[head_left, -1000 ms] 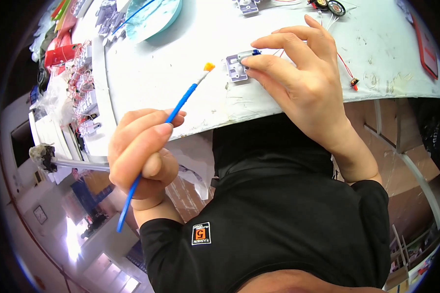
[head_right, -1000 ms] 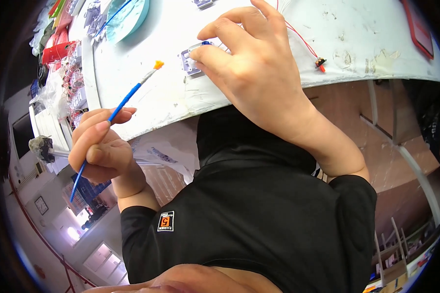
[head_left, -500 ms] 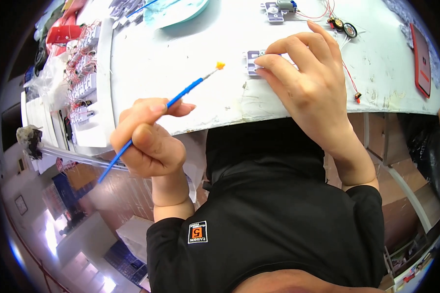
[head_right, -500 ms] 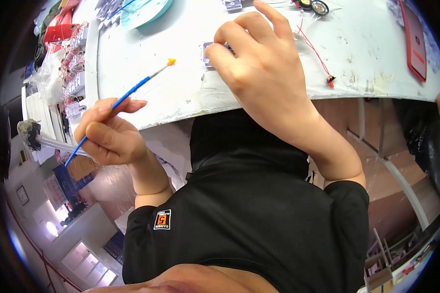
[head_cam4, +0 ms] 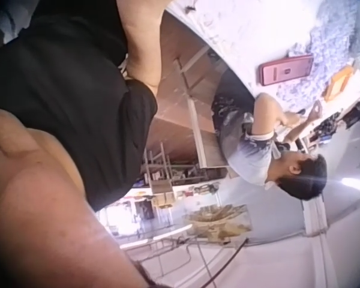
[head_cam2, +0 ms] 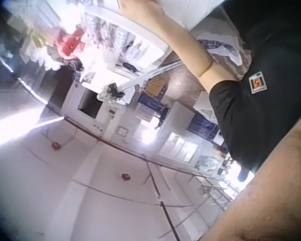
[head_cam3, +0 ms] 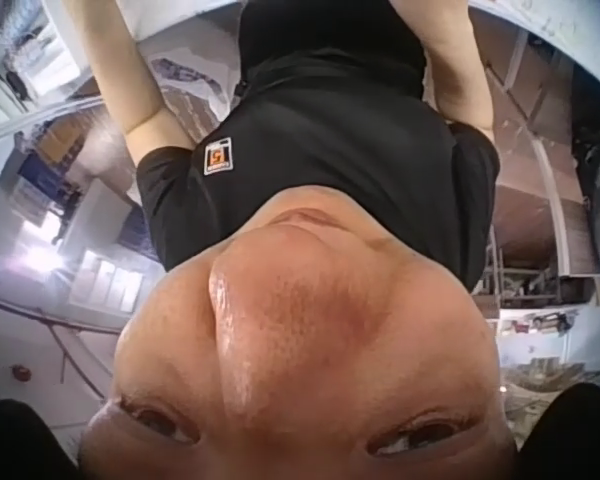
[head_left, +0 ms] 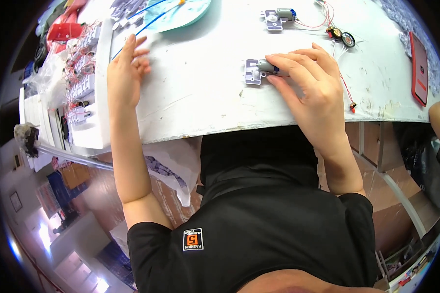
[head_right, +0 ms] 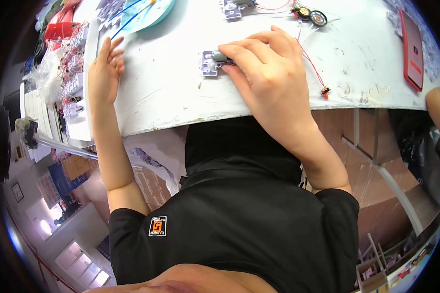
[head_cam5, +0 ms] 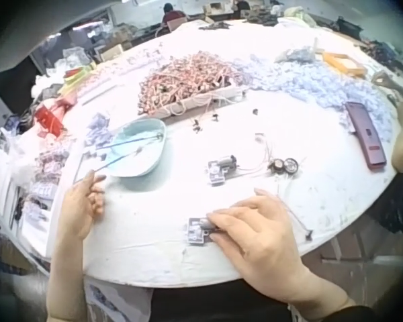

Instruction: The person applies adhesive paste to plastic housings using an application brush, then assembles small motor components into the housings.

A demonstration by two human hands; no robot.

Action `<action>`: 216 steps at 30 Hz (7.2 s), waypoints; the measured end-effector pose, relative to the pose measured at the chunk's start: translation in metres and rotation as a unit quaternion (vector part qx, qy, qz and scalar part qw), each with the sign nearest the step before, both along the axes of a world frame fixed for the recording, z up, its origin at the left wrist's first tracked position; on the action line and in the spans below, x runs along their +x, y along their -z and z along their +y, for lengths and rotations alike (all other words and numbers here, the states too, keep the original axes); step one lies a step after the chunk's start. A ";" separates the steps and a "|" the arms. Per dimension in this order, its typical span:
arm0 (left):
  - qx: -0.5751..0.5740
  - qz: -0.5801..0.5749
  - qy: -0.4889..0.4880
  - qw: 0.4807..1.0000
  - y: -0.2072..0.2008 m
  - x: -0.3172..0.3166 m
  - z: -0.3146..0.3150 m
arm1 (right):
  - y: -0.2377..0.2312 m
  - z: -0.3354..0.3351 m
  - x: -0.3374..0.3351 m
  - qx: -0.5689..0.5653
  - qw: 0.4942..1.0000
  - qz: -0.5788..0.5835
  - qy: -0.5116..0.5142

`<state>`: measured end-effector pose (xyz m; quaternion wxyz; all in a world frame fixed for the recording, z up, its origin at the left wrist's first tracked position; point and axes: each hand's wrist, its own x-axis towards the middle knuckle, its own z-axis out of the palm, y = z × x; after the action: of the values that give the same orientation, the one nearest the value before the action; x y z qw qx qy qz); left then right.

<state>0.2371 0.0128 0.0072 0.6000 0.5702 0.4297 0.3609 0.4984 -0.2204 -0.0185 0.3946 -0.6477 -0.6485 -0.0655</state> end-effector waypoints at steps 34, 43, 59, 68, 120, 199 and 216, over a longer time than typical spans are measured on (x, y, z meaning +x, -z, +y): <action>0.015 0.119 0.061 0.991 -0.013 0.093 -0.144 | 0.008 -0.009 -0.007 0.047 0.997 0.010 0.054; -0.017 0.167 0.084 0.982 -0.017 0.092 -0.131 | -0.003 -0.006 -0.007 0.054 0.997 0.016 0.045; -0.045 0.157 0.110 0.980 -0.021 0.094 -0.127 | -0.006 0.006 -0.013 0.051 0.996 0.059 0.032; 0.079 0.179 0.106 0.975 -0.014 0.087 -0.137 | -0.006 0.012 -0.015 0.037 0.997 0.072 0.015; -0.158 -0.216 -0.010 0.963 -0.007 0.000 -0.061 | -0.012 -0.014 -0.002 0.048 0.995 0.087 0.030; 0.449 0.033 0.115 0.885 -0.010 0.060 -0.148 | -0.005 -0.005 -0.014 -0.025 0.999 0.025 0.008; 0.513 0.063 0.209 0.830 -0.032 0.074 -0.137 | -0.006 -0.006 -0.012 -0.045 0.998 0.049 -0.002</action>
<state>0.3109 -0.1240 0.0391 0.2541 0.8937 0.0897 0.3588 0.4863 -0.2266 -0.0127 0.3965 -0.6657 -0.6321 -0.0035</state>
